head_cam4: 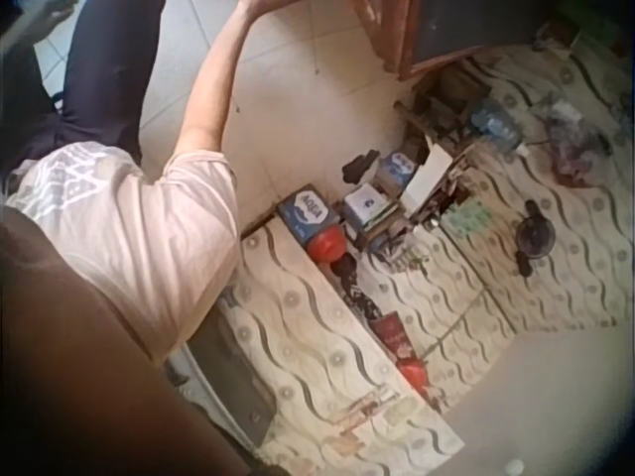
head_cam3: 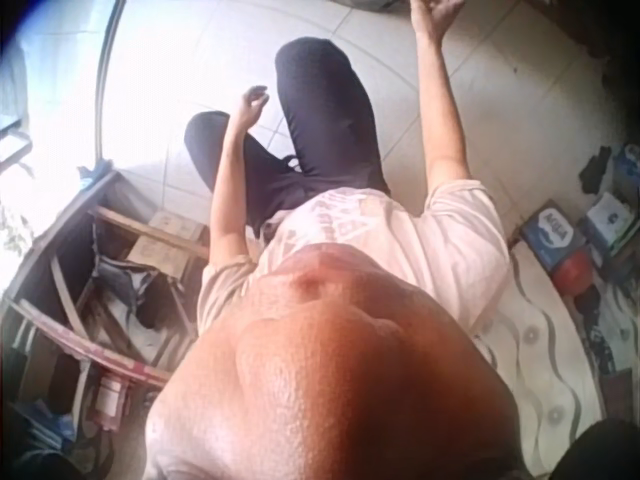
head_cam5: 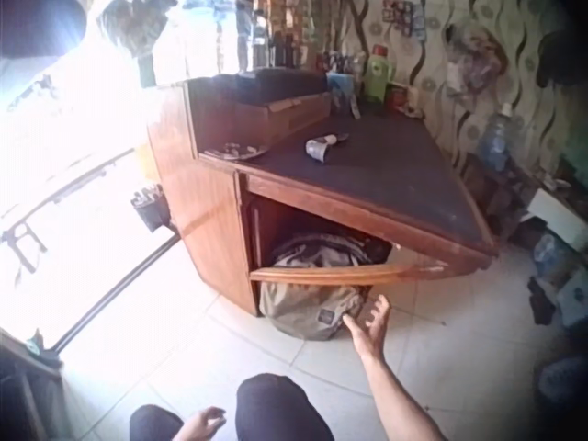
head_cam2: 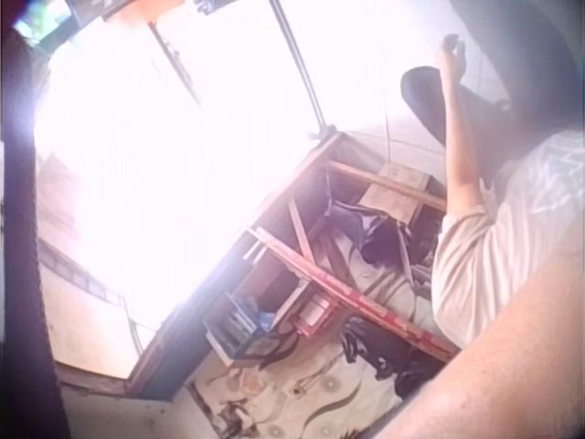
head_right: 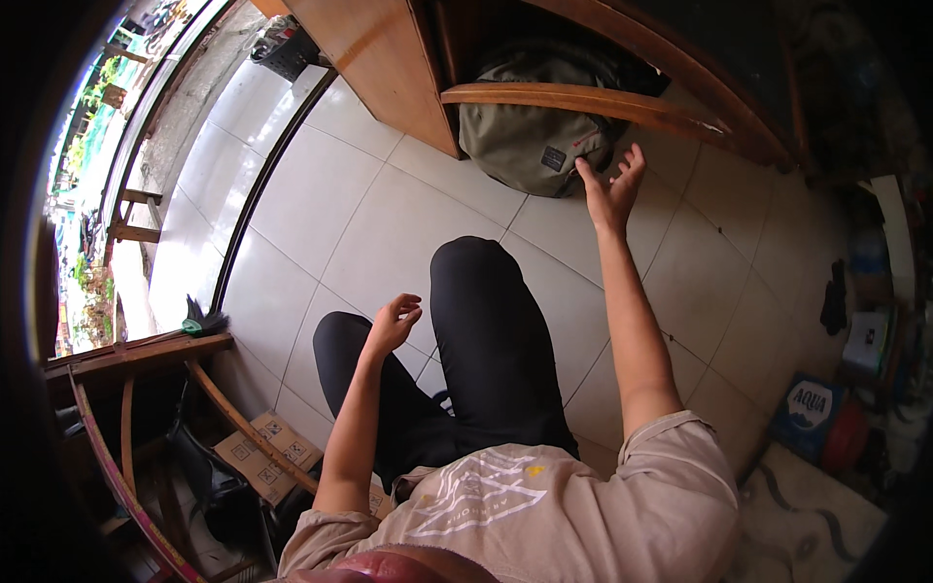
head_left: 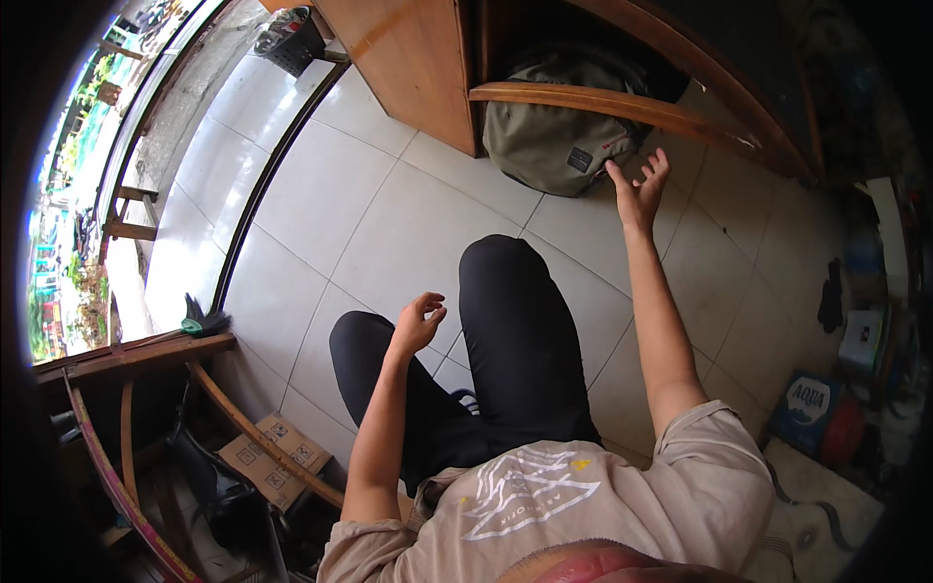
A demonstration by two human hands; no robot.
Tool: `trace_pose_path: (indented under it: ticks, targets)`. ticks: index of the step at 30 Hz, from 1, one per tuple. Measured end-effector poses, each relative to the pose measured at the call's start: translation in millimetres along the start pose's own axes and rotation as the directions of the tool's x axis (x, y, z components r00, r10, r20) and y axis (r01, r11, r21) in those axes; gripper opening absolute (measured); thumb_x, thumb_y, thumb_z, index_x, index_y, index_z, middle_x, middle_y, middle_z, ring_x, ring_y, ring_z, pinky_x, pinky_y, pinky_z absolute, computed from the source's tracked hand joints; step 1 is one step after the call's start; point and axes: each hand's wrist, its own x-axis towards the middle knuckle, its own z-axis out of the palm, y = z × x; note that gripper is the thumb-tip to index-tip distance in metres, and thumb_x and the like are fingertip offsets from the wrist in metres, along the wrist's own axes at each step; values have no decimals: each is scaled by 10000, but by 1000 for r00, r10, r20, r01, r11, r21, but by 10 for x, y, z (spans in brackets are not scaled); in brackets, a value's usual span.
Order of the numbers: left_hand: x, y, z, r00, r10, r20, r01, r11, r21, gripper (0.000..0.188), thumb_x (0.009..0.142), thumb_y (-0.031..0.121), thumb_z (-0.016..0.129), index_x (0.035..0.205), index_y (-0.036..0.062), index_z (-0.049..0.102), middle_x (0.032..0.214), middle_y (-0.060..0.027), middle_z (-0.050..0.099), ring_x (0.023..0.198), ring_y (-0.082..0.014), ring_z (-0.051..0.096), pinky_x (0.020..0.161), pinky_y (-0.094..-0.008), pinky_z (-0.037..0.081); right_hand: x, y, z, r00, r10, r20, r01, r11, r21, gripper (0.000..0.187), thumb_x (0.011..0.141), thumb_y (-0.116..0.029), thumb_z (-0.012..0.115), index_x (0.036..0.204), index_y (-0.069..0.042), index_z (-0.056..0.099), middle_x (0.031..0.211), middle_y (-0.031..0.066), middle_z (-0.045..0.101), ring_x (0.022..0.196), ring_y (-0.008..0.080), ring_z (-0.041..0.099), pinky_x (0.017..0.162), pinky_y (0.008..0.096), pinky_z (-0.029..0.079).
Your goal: The person picks up a wooden cutting board from a shelf and wipes it with a cloth.
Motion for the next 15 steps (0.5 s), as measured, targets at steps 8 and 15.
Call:
trace_pose_path:
  ticks: [8,15]
  targets:
    - [290,-50,160,1000,-10,-16,6,979,-204,317,918,146,643,1198,1,605,1004,-154,692,967,-253,684,844,-348,536,217,-320,18,972,-234,-9,234,971,43,1265,634,-271,910,1494,40,37,1485,307,223,1414,398,251,1173,481,229]
    - [340,-202,180,996,-86,-3,81,954,-290,358,927,160,633,1250,16,574,1048,-137,674,958,-230,673,822,-335,531,-400,187,-11,989,110,100,-112,993,20,1288,623,-283,911,1522,-43,20,1527,304,175,1421,427,228,1154,504,253]
